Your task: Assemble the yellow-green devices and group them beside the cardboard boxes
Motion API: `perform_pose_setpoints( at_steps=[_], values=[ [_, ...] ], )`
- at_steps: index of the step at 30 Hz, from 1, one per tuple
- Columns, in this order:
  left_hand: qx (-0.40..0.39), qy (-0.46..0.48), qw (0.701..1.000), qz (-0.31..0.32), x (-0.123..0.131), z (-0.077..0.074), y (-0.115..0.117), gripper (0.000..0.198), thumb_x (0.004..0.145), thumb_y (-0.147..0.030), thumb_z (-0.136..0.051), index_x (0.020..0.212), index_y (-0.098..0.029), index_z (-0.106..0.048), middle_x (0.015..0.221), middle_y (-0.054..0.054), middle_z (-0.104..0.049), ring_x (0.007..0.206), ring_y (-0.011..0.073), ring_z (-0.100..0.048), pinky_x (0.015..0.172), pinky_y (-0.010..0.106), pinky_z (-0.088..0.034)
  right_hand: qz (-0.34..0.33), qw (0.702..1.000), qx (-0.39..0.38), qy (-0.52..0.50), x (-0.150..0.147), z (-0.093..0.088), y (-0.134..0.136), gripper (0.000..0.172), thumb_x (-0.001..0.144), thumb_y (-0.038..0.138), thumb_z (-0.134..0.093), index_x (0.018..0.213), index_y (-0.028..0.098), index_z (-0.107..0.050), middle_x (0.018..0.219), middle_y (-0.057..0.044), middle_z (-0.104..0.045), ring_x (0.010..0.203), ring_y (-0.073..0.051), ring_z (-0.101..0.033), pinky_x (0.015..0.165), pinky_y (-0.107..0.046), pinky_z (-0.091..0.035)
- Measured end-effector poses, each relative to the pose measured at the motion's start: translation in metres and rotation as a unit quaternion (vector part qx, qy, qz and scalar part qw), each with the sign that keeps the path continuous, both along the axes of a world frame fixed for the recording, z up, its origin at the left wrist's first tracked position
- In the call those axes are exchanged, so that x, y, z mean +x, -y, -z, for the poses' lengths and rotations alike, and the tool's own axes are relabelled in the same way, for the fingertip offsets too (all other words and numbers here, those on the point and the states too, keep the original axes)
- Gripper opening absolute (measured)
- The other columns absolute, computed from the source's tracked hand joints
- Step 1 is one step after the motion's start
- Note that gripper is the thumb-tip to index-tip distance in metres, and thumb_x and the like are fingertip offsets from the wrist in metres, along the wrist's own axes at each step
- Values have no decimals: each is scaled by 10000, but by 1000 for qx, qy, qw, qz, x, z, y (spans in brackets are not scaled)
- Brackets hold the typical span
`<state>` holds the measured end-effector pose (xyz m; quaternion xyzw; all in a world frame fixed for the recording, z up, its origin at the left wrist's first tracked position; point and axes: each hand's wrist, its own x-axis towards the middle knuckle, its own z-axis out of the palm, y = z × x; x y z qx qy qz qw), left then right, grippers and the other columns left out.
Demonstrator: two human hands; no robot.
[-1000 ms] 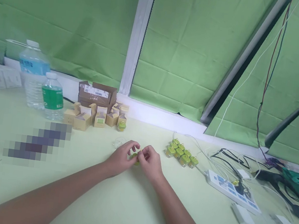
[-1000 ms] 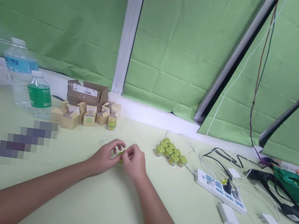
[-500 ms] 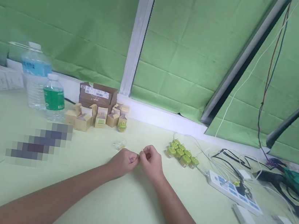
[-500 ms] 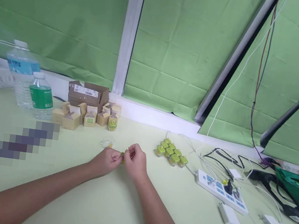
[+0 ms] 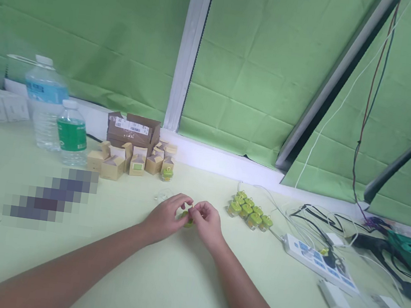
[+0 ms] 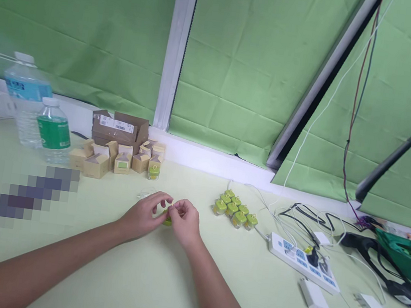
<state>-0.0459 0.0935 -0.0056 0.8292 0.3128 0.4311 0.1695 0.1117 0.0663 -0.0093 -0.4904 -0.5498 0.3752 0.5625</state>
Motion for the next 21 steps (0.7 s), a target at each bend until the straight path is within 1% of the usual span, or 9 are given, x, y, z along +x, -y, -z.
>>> perform_pose_setpoints(
  at_steps=[2,6,12,16,21],
  values=[
    [3,0,1000,-3,-1,1,-1,198,857,-186,-548,1043,-237,-589,1010,11,-646,860,163,-597,700,272,-467,-10,1000,-8,-24,1,0,-1,151,746,319,-654,767,187,-586,671,13,-630,615,-131,-574,581,-246,-451],
    [10,-2,1000,11,-1,1,-3,207,849,-160,-548,1040,-230,-590,1002,12,-648,859,158,-599,709,271,-471,-30,998,-21,-53,0,0,-2,162,718,307,-677,767,181,-587,691,0,-659,622,-132,-592,595,-249,-458],
    [11,0,1000,7,-1,1,-3,176,848,-155,-555,1001,-230,-602,954,3,-654,833,152,-602,700,267,-472,-30,996,-29,-84,-3,0,-2,176,698,299,-693,770,183,-583,701,-6,-672,636,-138,-613,586,-248,-466],
    [14,-2,1000,13,-1,1,-3,205,831,-131,-554,1001,-232,-610,945,3,-658,831,152,-608,699,264,-471,-47,994,-42,-94,-4,-4,0,228,682,335,-734,769,187,-583,683,5,-654,625,-134,-603,574,-248,-475],
    [27,-4,1000,6,-2,2,-4,221,811,-112,-559,984,-230,-628,923,7,-667,838,160,-615,696,265,-474,-60,992,-56,-99,-4,-5,1,298,661,397,-779,751,181,-595,716,-11,-663,640,-134,-600,584,-253,-485]
  ],
)
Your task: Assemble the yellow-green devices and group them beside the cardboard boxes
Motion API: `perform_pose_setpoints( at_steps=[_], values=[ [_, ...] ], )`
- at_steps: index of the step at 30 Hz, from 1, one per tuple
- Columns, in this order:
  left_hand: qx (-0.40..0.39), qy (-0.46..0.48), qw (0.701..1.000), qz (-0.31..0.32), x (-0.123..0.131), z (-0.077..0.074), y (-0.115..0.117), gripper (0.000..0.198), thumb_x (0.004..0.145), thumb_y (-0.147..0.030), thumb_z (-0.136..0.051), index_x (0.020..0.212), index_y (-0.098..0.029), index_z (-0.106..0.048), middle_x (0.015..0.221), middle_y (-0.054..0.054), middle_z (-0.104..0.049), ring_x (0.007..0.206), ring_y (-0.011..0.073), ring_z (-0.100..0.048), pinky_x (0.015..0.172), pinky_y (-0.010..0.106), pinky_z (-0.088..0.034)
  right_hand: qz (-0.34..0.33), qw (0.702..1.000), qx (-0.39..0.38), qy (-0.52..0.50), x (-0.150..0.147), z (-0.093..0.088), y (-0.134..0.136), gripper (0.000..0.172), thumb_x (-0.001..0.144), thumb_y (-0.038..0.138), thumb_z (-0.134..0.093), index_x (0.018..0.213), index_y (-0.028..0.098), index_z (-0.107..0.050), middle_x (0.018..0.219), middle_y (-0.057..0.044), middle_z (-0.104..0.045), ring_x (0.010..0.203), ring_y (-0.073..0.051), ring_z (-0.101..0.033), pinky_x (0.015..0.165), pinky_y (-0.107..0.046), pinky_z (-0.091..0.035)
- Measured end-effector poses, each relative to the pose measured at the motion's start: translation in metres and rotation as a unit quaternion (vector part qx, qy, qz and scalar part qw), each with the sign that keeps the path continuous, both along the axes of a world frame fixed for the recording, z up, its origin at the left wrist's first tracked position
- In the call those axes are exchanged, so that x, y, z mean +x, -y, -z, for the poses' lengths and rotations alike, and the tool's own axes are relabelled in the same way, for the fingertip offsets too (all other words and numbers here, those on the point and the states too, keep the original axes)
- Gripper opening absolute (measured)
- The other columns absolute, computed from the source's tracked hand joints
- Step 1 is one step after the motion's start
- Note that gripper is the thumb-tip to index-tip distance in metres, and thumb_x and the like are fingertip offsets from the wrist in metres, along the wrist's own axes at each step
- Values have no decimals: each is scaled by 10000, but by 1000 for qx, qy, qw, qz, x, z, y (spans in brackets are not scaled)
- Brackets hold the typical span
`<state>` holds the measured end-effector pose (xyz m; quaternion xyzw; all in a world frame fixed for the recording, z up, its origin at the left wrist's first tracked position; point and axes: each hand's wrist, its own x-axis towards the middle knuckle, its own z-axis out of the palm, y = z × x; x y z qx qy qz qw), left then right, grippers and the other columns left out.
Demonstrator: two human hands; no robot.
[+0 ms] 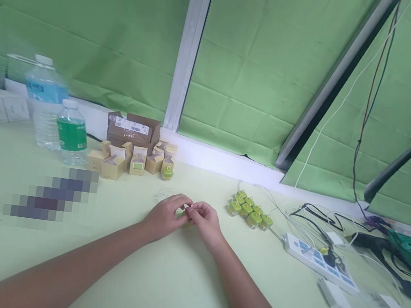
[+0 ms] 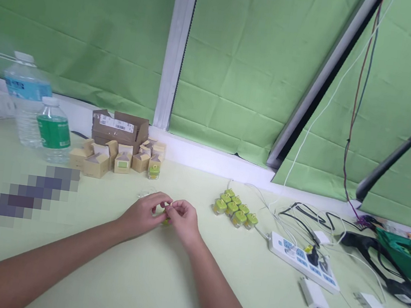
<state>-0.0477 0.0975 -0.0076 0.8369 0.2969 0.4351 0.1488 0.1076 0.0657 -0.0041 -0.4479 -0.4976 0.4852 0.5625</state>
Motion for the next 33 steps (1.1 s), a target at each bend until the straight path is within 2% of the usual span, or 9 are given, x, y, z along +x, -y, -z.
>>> perform_pose_setpoints(
  at_steps=[12,18,23,28,33],
  values=[
    [-8,3,1000,0,2,-4,4,125,855,-179,-537,949,-225,-606,904,10,-655,808,159,-595,708,285,-479,1,1000,2,-11,2,-3,0,296,686,445,-740,729,169,-640,717,-25,-661,651,-144,-607,582,-254,-500],
    [-22,14,1000,12,2,-6,6,130,856,-193,-547,959,-228,-620,904,14,-653,811,161,-598,686,277,-479,-4,999,-25,-20,1,-6,4,277,670,423,-743,726,172,-640,758,-38,-674,675,-154,-618,598,-259,-508],
    [-94,60,994,16,3,-2,3,229,847,-209,-568,1069,-228,-620,1011,31,-677,821,153,-628,625,249,-497,25,997,-38,-55,5,-8,3,266,668,414,-719,734,184,-603,762,-25,-642,677,-154,-606,602,-268,-514],
    [-168,142,975,-14,4,6,-9,239,839,-244,-575,1068,-188,-613,980,63,-704,767,155,-638,602,258,-518,102,994,-11,-36,11,-5,-2,263,679,405,-699,753,198,-554,773,-12,-602,677,-156,-587,581,-274,-509],
    [-204,178,963,-13,5,6,-12,244,821,-316,-632,1022,-178,-621,935,77,-741,826,190,-673,659,292,-538,110,987,80,83,10,2,-3,243,714,354,-681,802,226,-494,787,9,-601,670,-143,-563,599,-265,-489]
  ],
)
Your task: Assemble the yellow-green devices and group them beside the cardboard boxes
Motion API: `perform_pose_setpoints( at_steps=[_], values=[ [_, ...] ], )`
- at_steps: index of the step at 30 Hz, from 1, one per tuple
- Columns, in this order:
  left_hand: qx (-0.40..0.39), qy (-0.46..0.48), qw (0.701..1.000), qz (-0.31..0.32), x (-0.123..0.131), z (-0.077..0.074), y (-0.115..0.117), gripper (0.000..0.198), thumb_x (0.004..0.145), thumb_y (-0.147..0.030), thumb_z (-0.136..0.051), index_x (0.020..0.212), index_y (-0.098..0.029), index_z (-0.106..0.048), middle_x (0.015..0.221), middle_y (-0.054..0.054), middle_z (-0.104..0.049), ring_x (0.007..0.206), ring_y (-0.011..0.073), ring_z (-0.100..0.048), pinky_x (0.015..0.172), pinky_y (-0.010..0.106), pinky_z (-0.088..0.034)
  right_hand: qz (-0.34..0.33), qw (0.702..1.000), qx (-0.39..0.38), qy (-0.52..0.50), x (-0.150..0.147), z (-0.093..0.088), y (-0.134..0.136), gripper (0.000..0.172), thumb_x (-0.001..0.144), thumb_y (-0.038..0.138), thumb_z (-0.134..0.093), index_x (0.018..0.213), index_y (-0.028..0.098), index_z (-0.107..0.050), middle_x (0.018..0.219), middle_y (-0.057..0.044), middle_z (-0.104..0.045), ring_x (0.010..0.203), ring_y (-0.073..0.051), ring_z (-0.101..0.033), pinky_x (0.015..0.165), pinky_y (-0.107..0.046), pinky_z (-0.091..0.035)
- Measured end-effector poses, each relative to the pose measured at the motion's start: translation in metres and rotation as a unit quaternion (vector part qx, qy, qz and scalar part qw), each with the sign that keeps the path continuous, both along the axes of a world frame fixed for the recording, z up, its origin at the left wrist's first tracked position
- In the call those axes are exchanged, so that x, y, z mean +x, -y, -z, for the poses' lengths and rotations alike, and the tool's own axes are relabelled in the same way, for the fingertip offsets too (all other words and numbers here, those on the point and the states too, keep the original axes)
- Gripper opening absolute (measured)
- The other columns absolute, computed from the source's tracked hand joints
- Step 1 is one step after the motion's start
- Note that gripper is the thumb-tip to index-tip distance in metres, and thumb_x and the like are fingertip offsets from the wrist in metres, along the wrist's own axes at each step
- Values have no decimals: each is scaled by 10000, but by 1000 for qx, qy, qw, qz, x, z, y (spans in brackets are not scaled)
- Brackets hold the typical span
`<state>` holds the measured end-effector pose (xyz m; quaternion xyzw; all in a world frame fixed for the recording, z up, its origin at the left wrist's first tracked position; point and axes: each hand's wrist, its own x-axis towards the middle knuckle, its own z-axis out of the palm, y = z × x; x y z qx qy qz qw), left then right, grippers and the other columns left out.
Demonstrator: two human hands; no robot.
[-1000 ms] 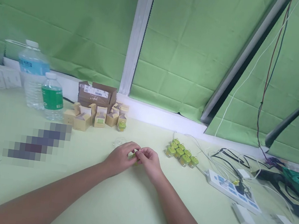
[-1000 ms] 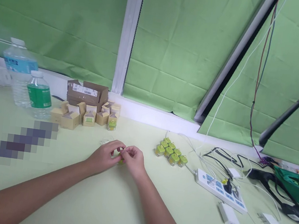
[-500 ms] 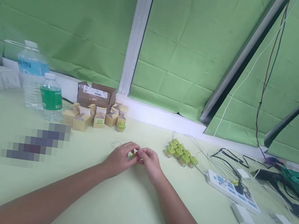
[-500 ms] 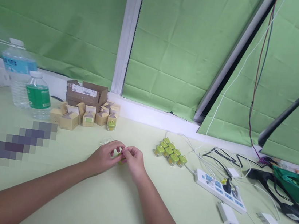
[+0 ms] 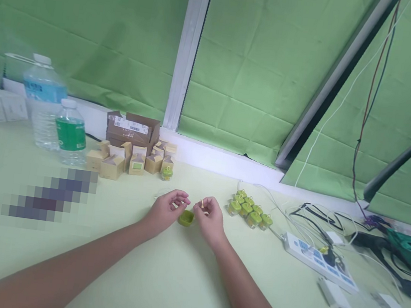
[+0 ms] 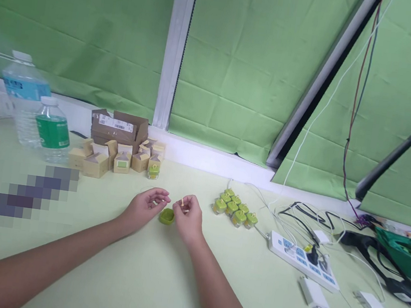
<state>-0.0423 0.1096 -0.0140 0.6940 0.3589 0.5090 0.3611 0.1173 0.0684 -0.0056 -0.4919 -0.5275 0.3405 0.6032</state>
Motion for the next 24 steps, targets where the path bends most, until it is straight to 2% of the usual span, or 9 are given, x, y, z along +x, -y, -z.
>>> perform_pose_setpoints(
  at_steps=[5,12,19,24],
  values=[
    [-27,-7,1000,8,0,-2,3,272,811,-360,-665,1016,-187,-624,925,71,-765,852,214,-714,679,305,-538,8,995,35,95,-3,0,6,206,768,332,-642,850,235,-480,829,-4,-648,649,-145,-583,602,-279,-491],
    [-9,-50,999,6,-1,-3,7,248,802,-376,-670,986,-209,-668,941,48,-779,876,230,-721,659,307,-529,25,984,52,167,-3,-1,7,158,794,331,-611,834,238,-490,798,-2,-656,650,-157,-600,591,-281,-485],
    [-55,-9,998,26,2,-7,12,256,785,-380,-693,957,-192,-662,921,68,-786,856,236,-736,729,345,-561,47,961,88,258,0,3,7,105,810,299,-559,858,242,-484,793,5,-624,678,-163,-565,634,-287,-445],
    [-87,38,994,51,4,-7,12,312,760,-423,-725,939,-179,-649,912,93,-789,900,263,-740,783,381,-572,59,959,86,263,-1,0,9,125,800,309,-564,844,241,-468,762,14,-604,641,-153,-531,608,-278,-420]
  ],
)
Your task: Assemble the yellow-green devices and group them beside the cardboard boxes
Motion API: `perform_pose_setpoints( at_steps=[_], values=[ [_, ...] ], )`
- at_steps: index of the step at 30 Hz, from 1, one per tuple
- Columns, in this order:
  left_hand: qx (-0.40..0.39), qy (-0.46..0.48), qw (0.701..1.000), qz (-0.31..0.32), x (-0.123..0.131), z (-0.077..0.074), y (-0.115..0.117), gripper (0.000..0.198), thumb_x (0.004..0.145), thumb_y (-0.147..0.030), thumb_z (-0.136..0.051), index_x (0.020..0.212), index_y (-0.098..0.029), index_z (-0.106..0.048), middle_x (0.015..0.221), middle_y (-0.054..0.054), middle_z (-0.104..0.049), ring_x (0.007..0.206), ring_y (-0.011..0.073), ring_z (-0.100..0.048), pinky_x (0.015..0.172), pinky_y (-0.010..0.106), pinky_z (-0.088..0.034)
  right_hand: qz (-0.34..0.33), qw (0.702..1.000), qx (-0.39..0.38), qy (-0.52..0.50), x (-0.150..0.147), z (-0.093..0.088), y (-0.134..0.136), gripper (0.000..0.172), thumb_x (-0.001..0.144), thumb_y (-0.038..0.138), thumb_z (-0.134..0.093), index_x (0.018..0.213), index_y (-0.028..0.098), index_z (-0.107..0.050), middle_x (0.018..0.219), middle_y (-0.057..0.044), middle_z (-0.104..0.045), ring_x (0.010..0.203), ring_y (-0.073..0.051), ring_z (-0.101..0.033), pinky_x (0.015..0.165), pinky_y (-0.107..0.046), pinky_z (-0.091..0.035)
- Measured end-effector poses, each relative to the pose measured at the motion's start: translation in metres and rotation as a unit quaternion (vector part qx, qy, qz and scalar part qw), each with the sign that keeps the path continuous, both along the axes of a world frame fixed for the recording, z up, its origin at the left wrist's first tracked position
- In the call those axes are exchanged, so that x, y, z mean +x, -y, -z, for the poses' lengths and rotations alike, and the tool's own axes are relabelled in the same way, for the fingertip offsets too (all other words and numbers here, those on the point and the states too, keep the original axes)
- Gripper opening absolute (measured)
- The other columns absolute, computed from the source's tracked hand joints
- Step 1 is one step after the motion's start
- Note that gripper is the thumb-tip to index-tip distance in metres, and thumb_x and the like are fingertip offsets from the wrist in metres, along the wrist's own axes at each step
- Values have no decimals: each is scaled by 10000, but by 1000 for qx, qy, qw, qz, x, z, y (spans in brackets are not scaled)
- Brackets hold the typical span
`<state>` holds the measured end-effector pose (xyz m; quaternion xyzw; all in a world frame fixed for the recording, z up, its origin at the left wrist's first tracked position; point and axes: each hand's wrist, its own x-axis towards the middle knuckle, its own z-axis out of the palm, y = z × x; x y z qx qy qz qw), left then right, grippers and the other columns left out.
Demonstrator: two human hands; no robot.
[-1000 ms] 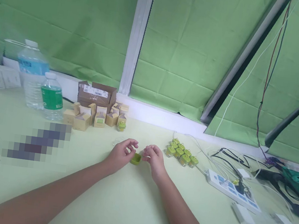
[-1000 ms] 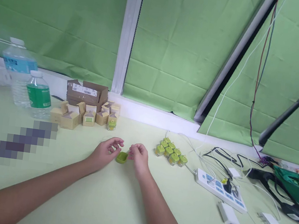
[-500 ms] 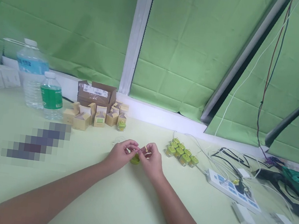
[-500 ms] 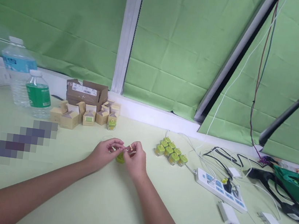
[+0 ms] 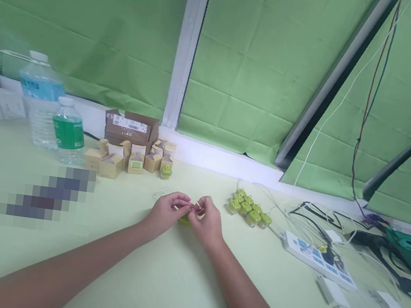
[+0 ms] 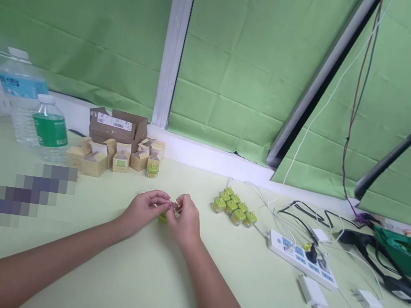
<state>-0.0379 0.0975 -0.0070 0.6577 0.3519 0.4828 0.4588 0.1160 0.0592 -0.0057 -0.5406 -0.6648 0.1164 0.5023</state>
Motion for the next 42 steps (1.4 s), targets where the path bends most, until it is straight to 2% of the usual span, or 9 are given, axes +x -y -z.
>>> perform_pose_setpoints(
  at_steps=[8,21,27,33,37,42],
  values=[
    [-7,0,1000,-6,0,1,0,278,761,-396,-730,928,-184,-660,885,74,-788,896,255,-743,772,358,-565,-7,1000,6,-14,1,0,1,120,792,289,-566,846,240,-470,780,11,-605,645,-150,-537,611,-272,-417],
    [86,-100,991,-8,-1,1,6,172,837,-325,-638,961,-222,-696,965,37,-785,937,234,-732,670,286,-526,22,1000,-7,5,0,-1,2,132,765,271,-544,853,240,-450,749,20,-585,646,-158,-547,616,-278,-408],
    [69,-77,994,-17,0,-1,5,193,828,-346,-654,955,-203,-682,921,48,-779,872,220,-725,651,279,-527,37,999,6,10,3,-3,1,141,752,267,-550,840,232,-446,698,47,-562,604,-138,-527,585,-256,-399],
    [78,-38,995,-42,-2,5,-6,216,821,-365,-648,939,-185,-667,935,64,-728,836,195,-663,623,266,-525,96,994,-3,-41,18,-7,-5,109,844,322,-516,831,219,-482,743,20,-579,668,-155,-560,611,-267,-417],
    [90,-46,993,-66,-6,7,-15,187,820,-351,-630,902,-186,-662,910,46,-685,788,171,-613,619,257,-509,85,993,-10,-81,23,-4,-9,192,908,381,-475,848,208,-529,805,-15,-632,722,-169,-590,652,-282,-448],
    [117,-83,985,-96,-12,3,-20,141,834,-295,-569,857,-182,-650,875,37,-670,773,166,-601,669,272,-494,66,996,-29,-49,21,-1,-10,210,922,378,-474,904,203,-588,859,-34,-678,777,-183,-616,676,-290,-460]
  ],
)
